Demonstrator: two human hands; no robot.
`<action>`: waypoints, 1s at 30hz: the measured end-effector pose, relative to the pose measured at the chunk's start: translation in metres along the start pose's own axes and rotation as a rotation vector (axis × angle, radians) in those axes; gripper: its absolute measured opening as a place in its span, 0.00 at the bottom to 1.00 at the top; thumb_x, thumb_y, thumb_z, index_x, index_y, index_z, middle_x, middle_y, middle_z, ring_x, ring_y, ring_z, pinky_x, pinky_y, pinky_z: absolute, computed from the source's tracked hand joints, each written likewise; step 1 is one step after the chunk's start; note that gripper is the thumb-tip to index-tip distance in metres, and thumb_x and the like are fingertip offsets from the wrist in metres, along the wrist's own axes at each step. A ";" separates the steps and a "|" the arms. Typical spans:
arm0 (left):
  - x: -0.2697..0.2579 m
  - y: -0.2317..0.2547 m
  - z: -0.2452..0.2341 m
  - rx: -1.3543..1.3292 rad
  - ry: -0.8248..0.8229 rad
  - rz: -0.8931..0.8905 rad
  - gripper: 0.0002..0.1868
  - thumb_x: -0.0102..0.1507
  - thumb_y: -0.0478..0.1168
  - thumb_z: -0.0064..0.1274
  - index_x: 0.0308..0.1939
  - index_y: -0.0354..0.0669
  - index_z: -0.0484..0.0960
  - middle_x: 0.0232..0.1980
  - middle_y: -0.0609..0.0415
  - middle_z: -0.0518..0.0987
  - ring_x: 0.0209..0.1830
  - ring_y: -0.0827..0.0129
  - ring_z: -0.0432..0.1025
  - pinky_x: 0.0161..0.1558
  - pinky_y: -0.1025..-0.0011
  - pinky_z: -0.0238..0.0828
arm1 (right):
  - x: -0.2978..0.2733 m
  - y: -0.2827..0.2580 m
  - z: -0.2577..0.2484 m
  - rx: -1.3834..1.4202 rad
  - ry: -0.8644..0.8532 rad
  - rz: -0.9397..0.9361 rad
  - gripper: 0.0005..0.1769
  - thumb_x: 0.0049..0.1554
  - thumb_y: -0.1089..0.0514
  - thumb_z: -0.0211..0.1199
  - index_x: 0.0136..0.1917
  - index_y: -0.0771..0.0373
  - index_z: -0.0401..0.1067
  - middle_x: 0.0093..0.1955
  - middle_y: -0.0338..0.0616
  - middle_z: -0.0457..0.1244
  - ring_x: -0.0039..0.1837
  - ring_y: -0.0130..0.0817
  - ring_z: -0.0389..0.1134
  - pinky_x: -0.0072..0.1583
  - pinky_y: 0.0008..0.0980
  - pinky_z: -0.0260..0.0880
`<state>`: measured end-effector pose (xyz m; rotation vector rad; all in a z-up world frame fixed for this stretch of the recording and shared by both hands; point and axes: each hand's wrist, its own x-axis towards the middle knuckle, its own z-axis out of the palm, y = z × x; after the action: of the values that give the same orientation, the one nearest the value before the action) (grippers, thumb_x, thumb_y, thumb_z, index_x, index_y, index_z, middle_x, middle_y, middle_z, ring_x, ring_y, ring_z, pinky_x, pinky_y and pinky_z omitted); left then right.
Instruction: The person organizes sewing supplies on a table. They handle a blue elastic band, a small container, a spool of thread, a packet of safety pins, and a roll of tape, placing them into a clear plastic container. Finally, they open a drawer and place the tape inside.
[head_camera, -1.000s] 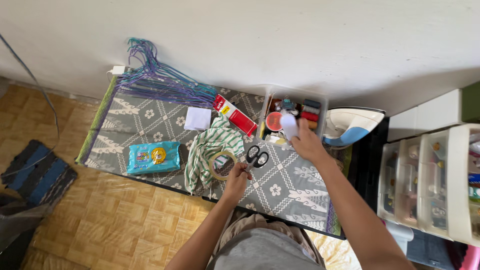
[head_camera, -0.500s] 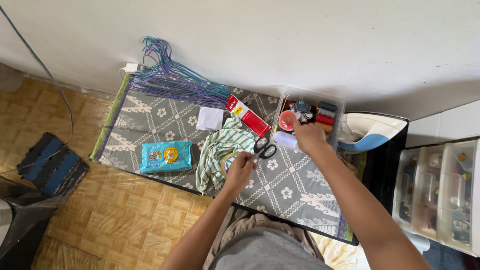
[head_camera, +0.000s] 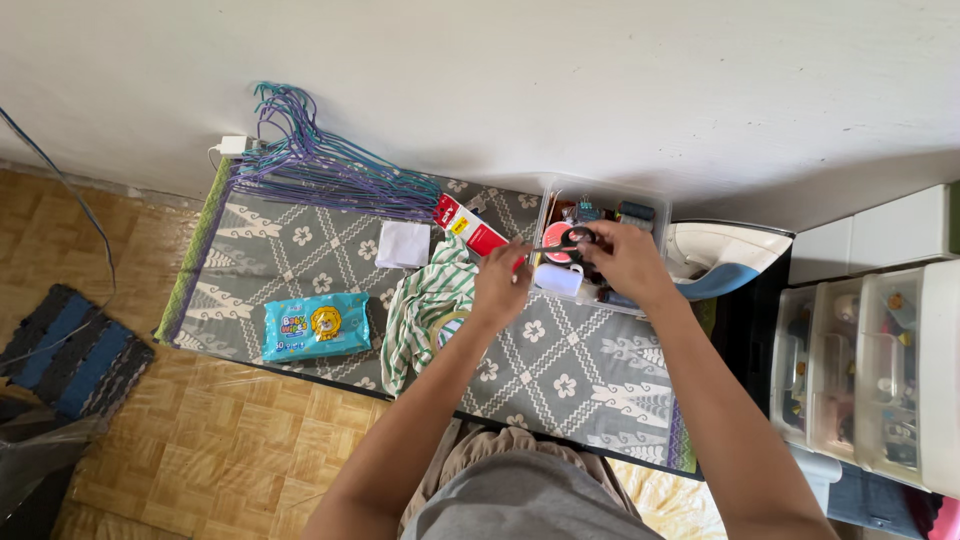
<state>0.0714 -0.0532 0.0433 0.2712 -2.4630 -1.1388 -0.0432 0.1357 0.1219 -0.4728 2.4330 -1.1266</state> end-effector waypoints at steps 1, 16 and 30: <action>-0.002 -0.005 -0.002 -0.025 0.057 0.004 0.16 0.59 0.32 0.56 0.51 0.40 0.84 0.56 0.39 0.80 0.53 0.44 0.72 0.54 0.57 0.67 | 0.002 -0.001 0.003 -0.095 0.027 -0.066 0.16 0.57 0.57 0.67 0.58 0.60 0.77 0.41 0.48 0.71 0.43 0.40 0.73 0.47 0.39 0.72; -0.038 -0.064 -0.033 -0.093 -0.181 -0.351 0.11 0.62 0.35 0.54 0.49 0.43 0.83 0.52 0.41 0.80 0.52 0.47 0.75 0.55 0.58 0.71 | 0.050 0.027 0.089 -0.492 0.002 -0.028 0.13 0.55 0.50 0.68 0.50 0.59 0.78 0.46 0.54 0.71 0.51 0.55 0.72 0.55 0.52 0.72; 0.055 -0.138 0.024 0.713 -0.371 0.431 0.21 0.59 0.40 0.51 0.57 0.44 0.80 0.65 0.51 0.74 0.71 0.52 0.64 0.64 0.47 0.59 | -0.017 -0.048 0.112 0.034 0.385 -0.236 0.08 0.57 0.62 0.66 0.51 0.62 0.78 0.45 0.45 0.72 0.42 0.35 0.74 0.44 0.32 0.74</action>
<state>0.0123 -0.1447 -0.0608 -0.2955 -2.9684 -0.1116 0.0340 0.0431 0.0978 -0.5913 2.7318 -1.4718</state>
